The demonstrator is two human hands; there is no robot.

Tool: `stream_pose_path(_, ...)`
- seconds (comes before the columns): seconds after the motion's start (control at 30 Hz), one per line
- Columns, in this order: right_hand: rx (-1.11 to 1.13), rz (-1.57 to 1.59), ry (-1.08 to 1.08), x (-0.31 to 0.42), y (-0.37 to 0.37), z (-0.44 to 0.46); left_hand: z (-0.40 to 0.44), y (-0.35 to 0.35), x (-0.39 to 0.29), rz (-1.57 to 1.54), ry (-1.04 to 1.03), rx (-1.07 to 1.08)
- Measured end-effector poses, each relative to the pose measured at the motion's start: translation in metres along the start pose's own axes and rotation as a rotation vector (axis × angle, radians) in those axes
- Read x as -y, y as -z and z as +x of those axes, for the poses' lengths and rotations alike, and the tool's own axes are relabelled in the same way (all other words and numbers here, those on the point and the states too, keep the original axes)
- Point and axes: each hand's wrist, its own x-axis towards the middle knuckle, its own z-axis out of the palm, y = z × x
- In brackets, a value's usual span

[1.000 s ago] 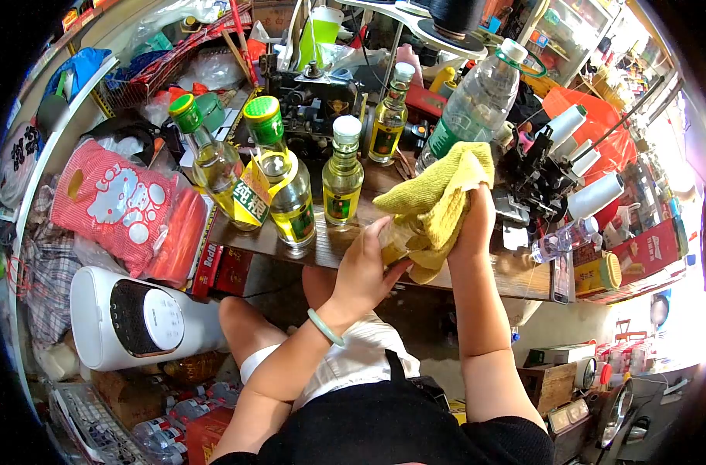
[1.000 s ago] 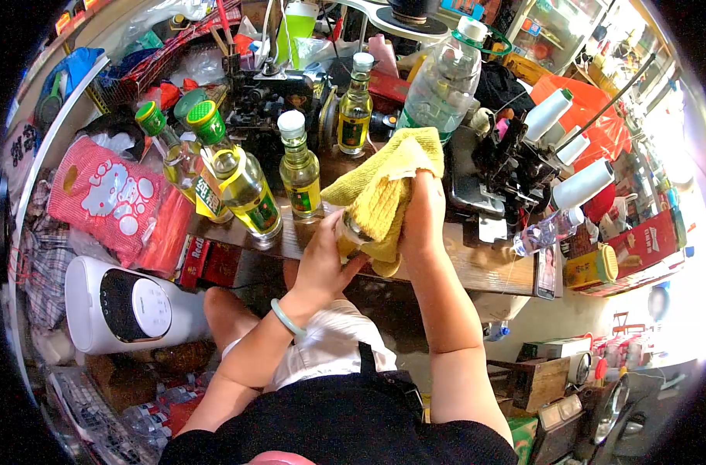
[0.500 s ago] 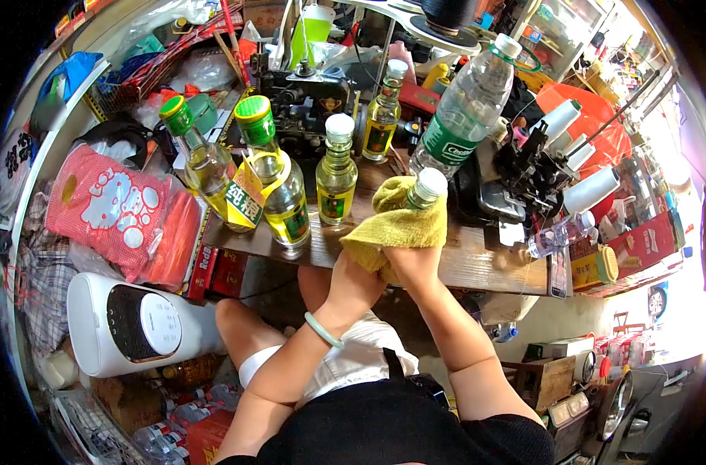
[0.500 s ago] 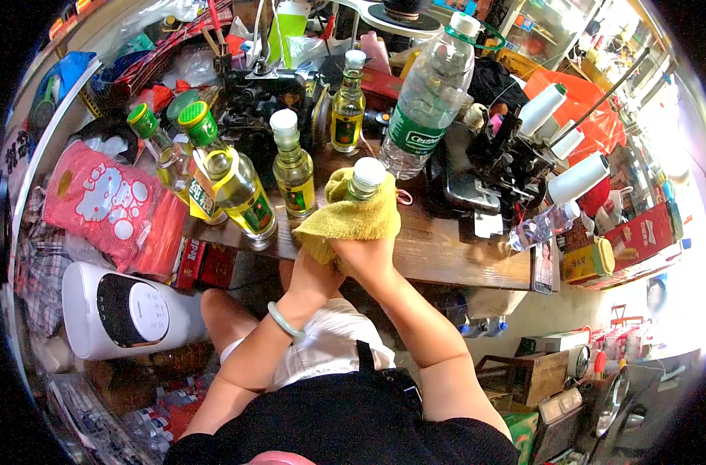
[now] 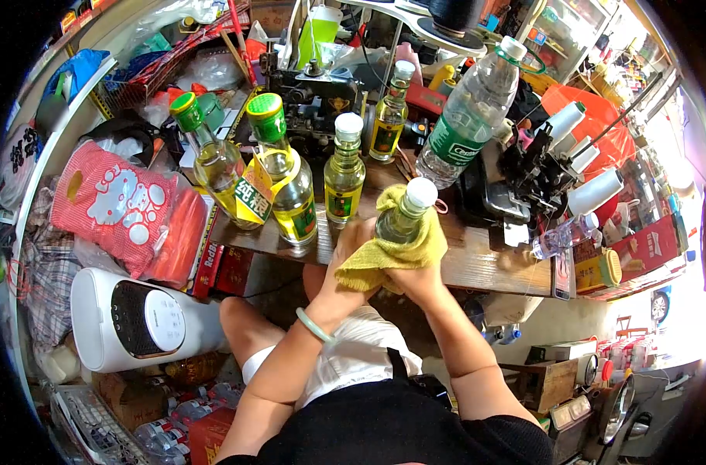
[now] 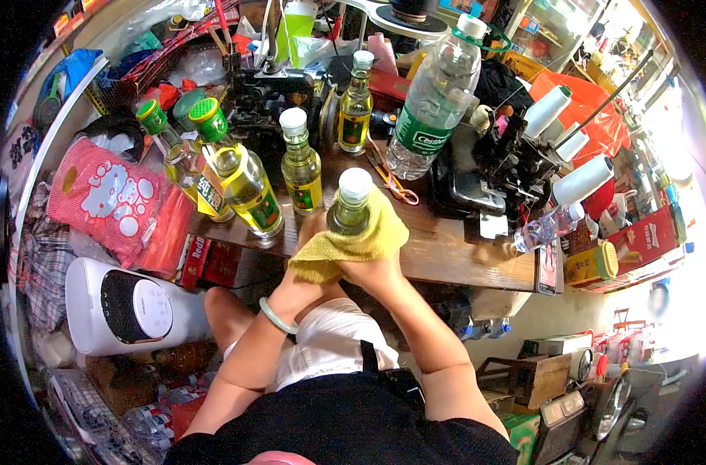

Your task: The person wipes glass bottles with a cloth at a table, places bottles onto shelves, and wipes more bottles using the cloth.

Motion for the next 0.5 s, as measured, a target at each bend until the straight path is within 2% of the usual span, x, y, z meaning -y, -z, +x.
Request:
stream_pose_path(0.07,0.1,0.02,-0.039,0.009,0.011,0.019,0.007,0.009,-0.005,-0.101,-0.054,-0.031)
stream_pose_path(0.1,0.183,0.115,-0.084,0.009,0.015,0.029,0.01,0.008,-0.003,0.006,-0.014,0.093)
stream_pose_path(0.13,0.149,0.219,-0.152,0.003,0.02,0.032,0.012,0.006,-0.001,0.114,0.026,0.216)
stream_pose_path(0.23,0.157,0.169,-0.157,-0.022,0.021,0.032,0.008,-0.001,-0.003,0.021,0.134,0.181)
stream_pose_path(0.3,0.207,0.395,-0.355,-0.015,0.019,0.034,0.007,-0.004,-0.002,-0.042,0.213,0.146)
stream_pose_path(0.33,0.244,0.329,-0.354,-0.013,0.019,0.031,0.005,-0.006,0.0,-0.083,0.219,0.115)
stream_pose_path(0.4,0.15,0.374,-0.389,-0.002,0.014,0.021,0.0,-0.005,0.004,-0.024,0.091,0.116)
stream_pose_path(0.43,0.165,0.299,-0.348,-0.006,0.014,0.016,0.0,-0.004,0.007,-0.029,0.042,0.157)
stream_pose_path(0.47,0.168,0.301,-0.348,-0.012,0.015,0.011,-0.001,-0.004,0.007,-0.028,0.045,0.155)
stream_pose_path(0.5,0.209,0.178,-0.265,-0.019,0.016,0.007,-0.003,-0.005,0.005,0.013,0.058,0.062)
